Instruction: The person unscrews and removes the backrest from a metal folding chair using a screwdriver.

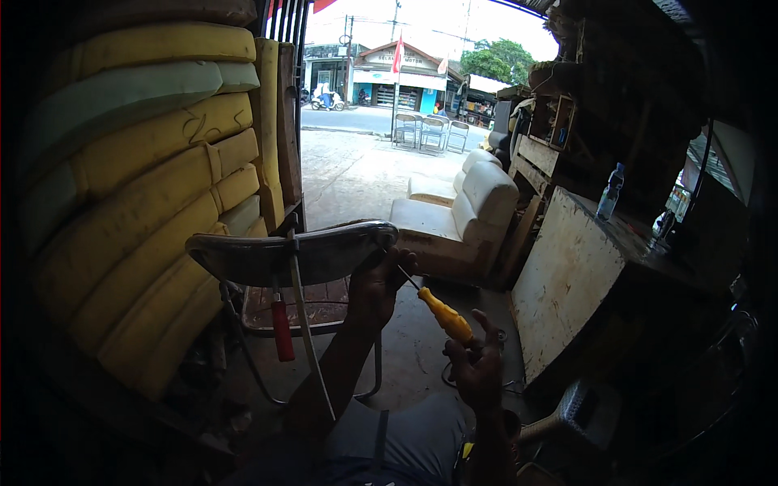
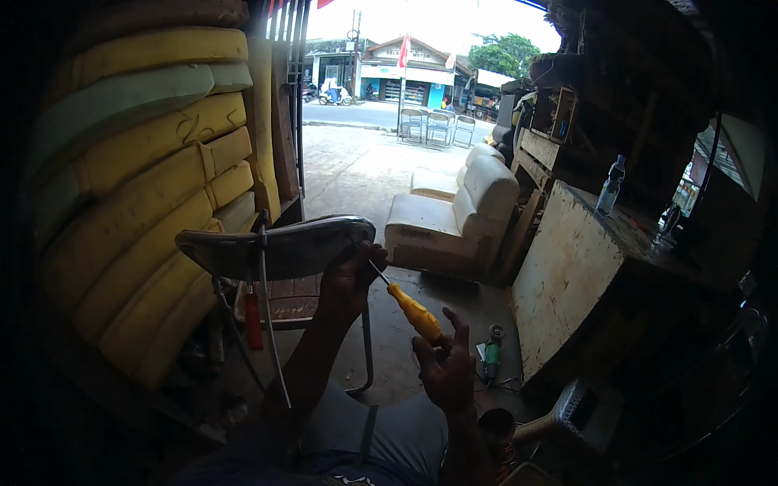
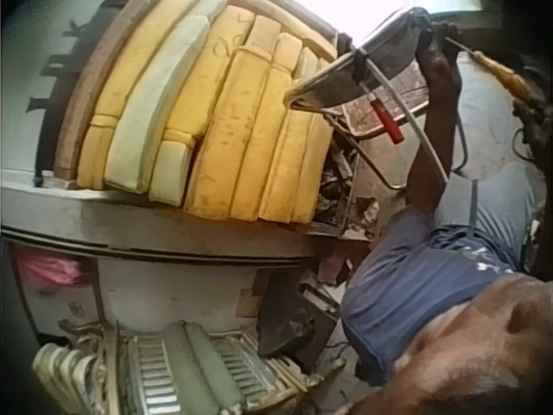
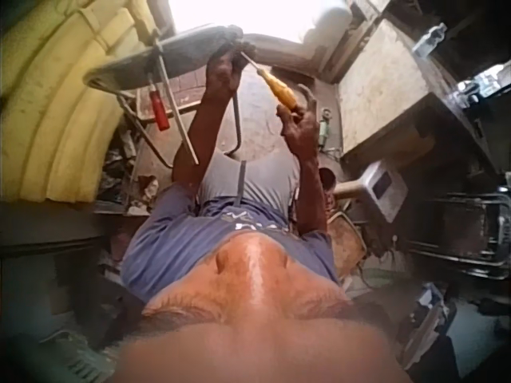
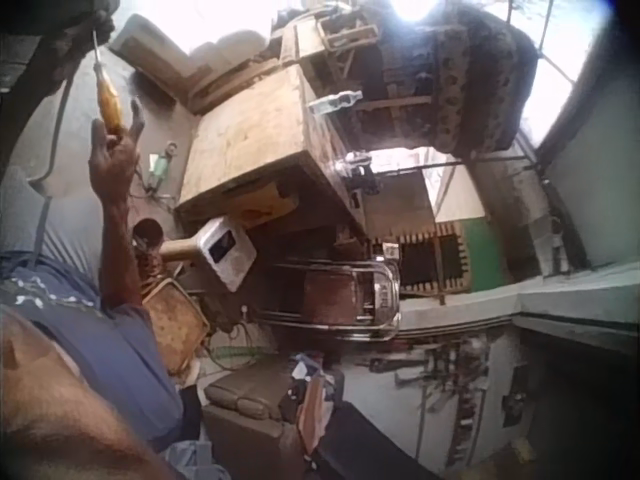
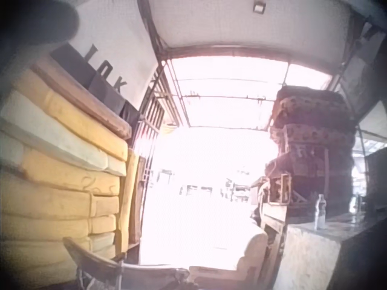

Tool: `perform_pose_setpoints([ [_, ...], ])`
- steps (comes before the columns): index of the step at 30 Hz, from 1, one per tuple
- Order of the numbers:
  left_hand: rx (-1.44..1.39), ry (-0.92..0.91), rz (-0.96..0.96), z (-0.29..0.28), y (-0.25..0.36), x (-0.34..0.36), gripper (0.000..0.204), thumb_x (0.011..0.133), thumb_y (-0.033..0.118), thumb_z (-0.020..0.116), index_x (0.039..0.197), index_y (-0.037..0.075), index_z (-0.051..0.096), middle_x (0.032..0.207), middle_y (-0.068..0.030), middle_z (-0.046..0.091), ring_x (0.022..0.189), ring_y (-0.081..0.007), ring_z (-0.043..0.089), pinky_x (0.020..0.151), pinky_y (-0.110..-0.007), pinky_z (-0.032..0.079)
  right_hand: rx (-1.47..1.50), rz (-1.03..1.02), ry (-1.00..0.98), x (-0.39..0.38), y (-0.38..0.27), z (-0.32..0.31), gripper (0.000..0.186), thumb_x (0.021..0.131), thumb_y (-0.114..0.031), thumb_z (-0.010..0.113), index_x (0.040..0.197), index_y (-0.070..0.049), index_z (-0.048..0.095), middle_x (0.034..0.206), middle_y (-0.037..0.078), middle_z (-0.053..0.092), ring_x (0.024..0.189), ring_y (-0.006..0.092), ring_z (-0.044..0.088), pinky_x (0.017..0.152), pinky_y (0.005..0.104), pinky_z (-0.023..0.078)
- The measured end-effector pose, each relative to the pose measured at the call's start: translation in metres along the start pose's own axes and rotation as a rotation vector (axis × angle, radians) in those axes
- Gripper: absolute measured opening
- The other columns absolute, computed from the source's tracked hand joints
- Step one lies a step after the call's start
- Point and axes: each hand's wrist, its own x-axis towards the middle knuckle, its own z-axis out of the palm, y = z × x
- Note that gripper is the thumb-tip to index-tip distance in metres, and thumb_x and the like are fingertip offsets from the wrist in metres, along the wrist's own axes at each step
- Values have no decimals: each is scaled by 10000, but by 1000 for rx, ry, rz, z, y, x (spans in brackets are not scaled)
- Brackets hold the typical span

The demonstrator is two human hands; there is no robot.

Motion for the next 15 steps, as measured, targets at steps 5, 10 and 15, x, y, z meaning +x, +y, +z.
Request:
perform_pose_setpoints([
  [5,-52,-67,31,-5,-5,8,194,964,157,626,1080,2,621,1012,-119,671,979,-226,676,920,-363,568,60,448,-272,18,21,-18,352,972,-305,615,1112,17,585,651,78,656,540,117,612,520,280,467],
  [10,-28,-63,33,-5,-5,8,215,969,148,618,1114,-10,606,1030,-124,665,998,-225,670,931,-360,565,-143,101,-68,14,-1,-5,541,999,-495,486,1027,24,635,584,71,614,527,123,602,509,279,450],
  [15,-10,-67,42,-11,-2,8,215,975,118,600,1136,-25,593,1058,-135,656,1018,-228,663,948,-354,559,-120,-37,-48,10,13,1,570,1005,-508,458,1035,27,653,553,46,584,510,128,592,505,278,445],
])
